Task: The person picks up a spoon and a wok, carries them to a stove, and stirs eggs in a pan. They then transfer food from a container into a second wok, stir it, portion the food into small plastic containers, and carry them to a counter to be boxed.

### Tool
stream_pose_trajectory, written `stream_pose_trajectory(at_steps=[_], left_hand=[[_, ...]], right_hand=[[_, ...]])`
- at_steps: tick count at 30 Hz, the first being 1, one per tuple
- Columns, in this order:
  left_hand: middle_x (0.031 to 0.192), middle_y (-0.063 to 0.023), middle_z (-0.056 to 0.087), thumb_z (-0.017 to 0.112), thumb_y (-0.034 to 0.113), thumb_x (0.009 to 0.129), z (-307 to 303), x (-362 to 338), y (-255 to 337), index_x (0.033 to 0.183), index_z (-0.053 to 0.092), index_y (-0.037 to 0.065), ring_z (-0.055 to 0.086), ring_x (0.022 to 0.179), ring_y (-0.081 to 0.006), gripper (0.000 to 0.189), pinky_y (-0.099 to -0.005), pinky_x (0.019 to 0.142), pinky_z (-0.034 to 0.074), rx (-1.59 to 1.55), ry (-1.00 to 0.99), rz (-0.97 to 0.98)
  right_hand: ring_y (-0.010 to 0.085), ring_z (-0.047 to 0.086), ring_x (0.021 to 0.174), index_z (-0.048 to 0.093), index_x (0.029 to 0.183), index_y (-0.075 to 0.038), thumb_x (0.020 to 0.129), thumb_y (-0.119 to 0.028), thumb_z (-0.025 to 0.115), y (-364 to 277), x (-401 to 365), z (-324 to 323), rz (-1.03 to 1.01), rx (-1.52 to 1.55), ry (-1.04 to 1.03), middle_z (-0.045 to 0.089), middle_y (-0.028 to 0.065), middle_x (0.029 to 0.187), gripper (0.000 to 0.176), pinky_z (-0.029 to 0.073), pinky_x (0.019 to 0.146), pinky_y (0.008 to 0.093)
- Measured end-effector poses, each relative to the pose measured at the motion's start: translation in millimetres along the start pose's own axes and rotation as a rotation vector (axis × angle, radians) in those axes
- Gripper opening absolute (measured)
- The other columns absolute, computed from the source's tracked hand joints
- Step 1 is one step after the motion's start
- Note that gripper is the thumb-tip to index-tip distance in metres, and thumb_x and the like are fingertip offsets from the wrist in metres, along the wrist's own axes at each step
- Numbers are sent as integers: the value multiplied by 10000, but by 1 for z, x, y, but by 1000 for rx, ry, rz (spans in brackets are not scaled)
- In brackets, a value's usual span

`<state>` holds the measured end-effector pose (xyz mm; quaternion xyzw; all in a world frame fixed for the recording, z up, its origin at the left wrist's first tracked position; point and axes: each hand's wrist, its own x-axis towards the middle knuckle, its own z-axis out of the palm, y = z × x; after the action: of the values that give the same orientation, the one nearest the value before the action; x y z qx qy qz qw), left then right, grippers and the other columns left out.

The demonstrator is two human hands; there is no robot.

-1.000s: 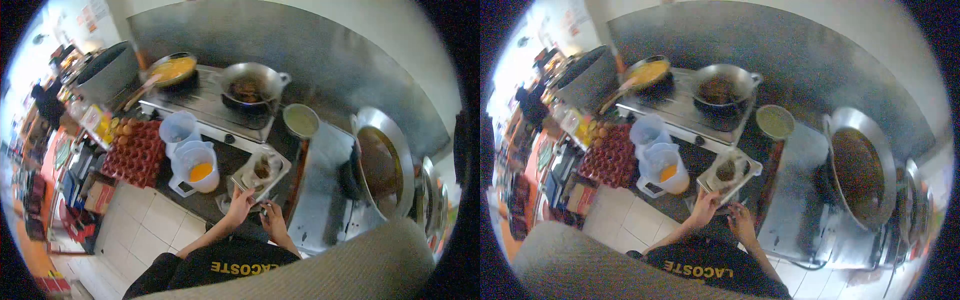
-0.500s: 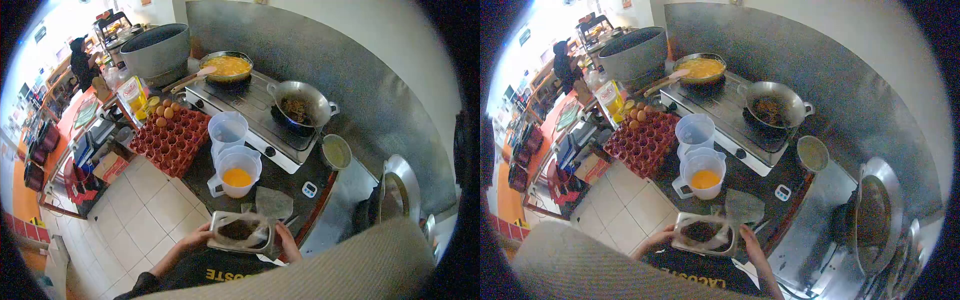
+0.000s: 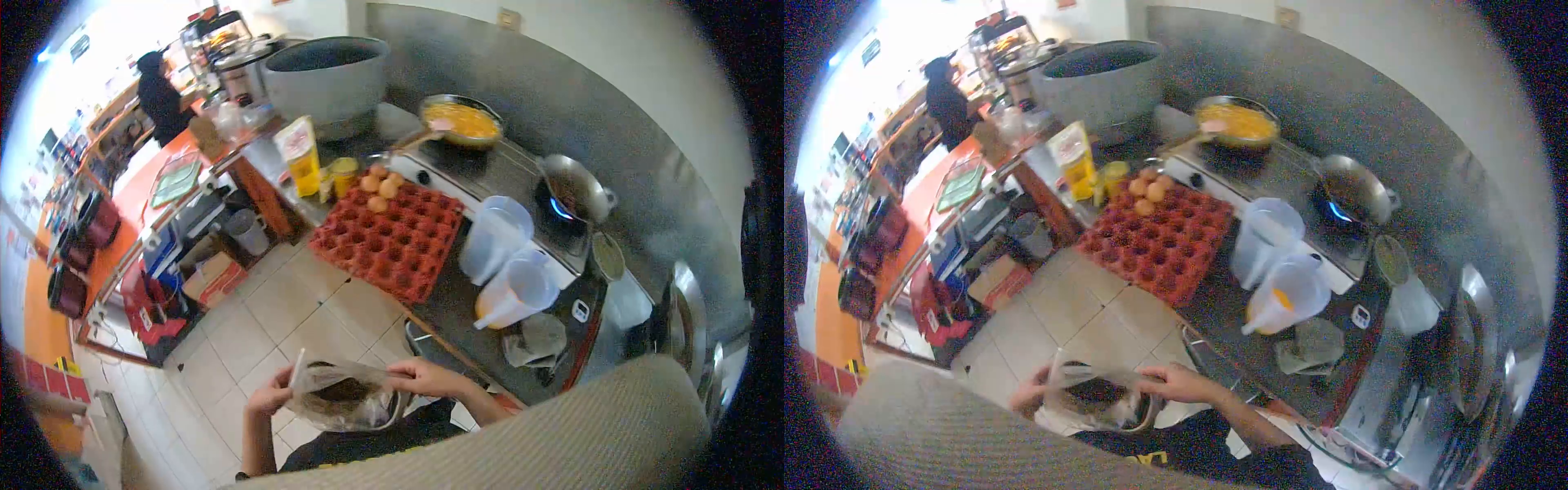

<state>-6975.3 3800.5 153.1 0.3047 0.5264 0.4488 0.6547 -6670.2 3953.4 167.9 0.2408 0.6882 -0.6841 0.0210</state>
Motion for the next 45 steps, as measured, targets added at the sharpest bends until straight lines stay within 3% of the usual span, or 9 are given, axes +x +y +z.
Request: stream_pose_trajectory(at_steps=[4,8,15,19,24,34,41,44,45], left_hand=[[1405,-150,331,616,88,729,-29,-51,40,1421,222,46,556,1064,-214,797,-332,828,501,-374,136,438],[1467,-161,189,631,189,780,-64,-95,28,1448,129,101,583,1023,-234,840,-341,774,533,-659,179,709],[1328,-74,413,586,296,843,-107,-114,-17,1389,274,122,571,1020,-231,653,-398,893,476,-817,529,624],[1267,-65,460,581,300,856,-143,-93,-12,1359,317,101,568,1015,-223,602,-375,875,487,-815,596,595],[1221,-57,478,582,285,860,-204,-36,23,1336,343,86,567,997,-212,568,-357,851,496,-773,578,615],[1196,-46,488,596,308,844,-313,121,149,1294,381,86,554,979,-190,546,-343,835,488,-737,671,399],[1207,-48,480,602,337,837,-347,197,191,1282,396,90,541,967,-183,549,-345,843,465,-672,548,306],[1208,-40,479,611,351,827,-346,226,209,1274,414,103,539,978,-174,548,-336,844,459,-602,508,275],[1205,-37,479,613,355,824,-346,237,215,1268,420,107,537,980,-174,544,-334,844,458,-592,475,269]], right_hand=[[70,551,718,598,1069,-20,904,-284,561,-63,70,24,-176,319,-105,600,-7,858,314,488,631,260],[73,556,667,608,997,-41,891,-262,570,-130,121,20,-278,419,178,605,-7,827,248,463,561,225],[160,520,883,533,1029,-77,868,-193,570,-210,217,-83,-611,764,857,543,26,993,202,481,651,276],[204,586,738,509,1027,-4,850,-149,585,-199,316,-190,-777,1025,1257,575,84,928,242,524,669,299],[255,621,712,482,1009,74,849,-83,519,-166,402,-354,-822,1168,1355,574,175,828,227,549,575,287],[274,594,599,488,994,110,924,-131,469,-20,460,-597,-478,1294,1705,576,218,844,252,552,502,305],[321,610,686,477,1049,123,937,-126,380,59,453,-622,-556,1044,1685,573,223,907,290,537,547,401],[318,618,743,547,1009,102,895,-79,423,79,454,-655,-123,1035,1911,606,199,926,247,531,634,419],[323,613,814,570,1025,27,864,-217,473,66,453,-633,212,211,2003,605,190,977,308,500,717,456]])
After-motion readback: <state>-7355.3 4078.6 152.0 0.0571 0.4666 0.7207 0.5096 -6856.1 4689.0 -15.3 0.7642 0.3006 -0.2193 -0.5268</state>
